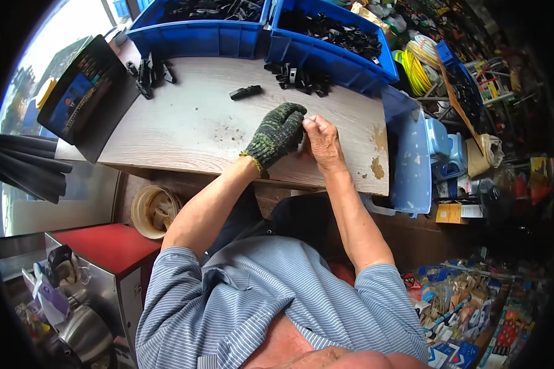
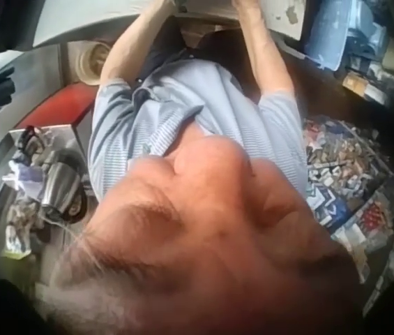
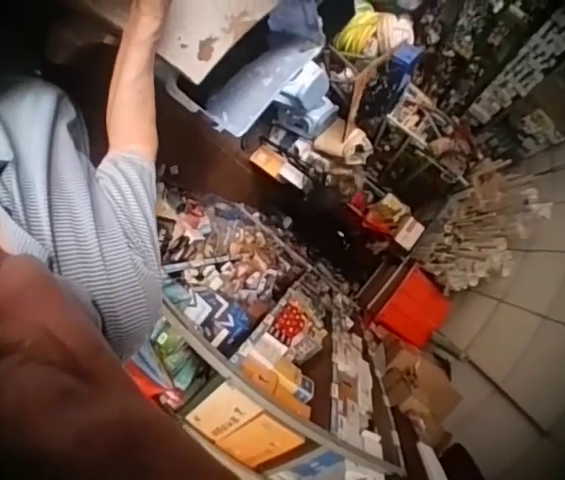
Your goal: Assembling small black plastic components by hand at a workbench.
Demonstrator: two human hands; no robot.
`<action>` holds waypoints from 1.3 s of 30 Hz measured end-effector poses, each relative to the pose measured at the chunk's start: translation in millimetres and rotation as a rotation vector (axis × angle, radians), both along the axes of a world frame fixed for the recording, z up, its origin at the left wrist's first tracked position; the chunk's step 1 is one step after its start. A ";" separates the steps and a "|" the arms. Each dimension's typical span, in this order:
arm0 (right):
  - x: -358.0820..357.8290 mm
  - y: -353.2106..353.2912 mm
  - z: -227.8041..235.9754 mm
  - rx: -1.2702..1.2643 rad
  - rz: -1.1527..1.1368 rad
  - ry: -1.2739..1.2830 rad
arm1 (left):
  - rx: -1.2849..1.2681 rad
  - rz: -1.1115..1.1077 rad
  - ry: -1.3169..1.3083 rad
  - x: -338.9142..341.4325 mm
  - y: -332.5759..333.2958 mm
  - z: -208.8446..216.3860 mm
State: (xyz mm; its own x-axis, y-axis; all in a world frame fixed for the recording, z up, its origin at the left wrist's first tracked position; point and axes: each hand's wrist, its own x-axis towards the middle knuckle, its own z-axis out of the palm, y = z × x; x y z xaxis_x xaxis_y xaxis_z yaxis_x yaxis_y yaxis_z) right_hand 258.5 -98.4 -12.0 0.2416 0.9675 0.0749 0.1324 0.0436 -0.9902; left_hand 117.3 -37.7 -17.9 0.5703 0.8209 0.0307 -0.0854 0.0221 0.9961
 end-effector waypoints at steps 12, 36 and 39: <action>-17.9 -2.4 5.3 -0.069 -0.181 0.323 | 0.975 0.395 1.005 -60.5 56.3 3.9; 3.9 -1.6 -26.6 0.153 -0.408 -0.190 | 0.358 0.199 0.174 19.4 -37.8 5.4; 5.0 -2.9 -25.2 0.218 -0.433 -0.026 | 0.311 0.173 0.210 22.2 -41.4 12.7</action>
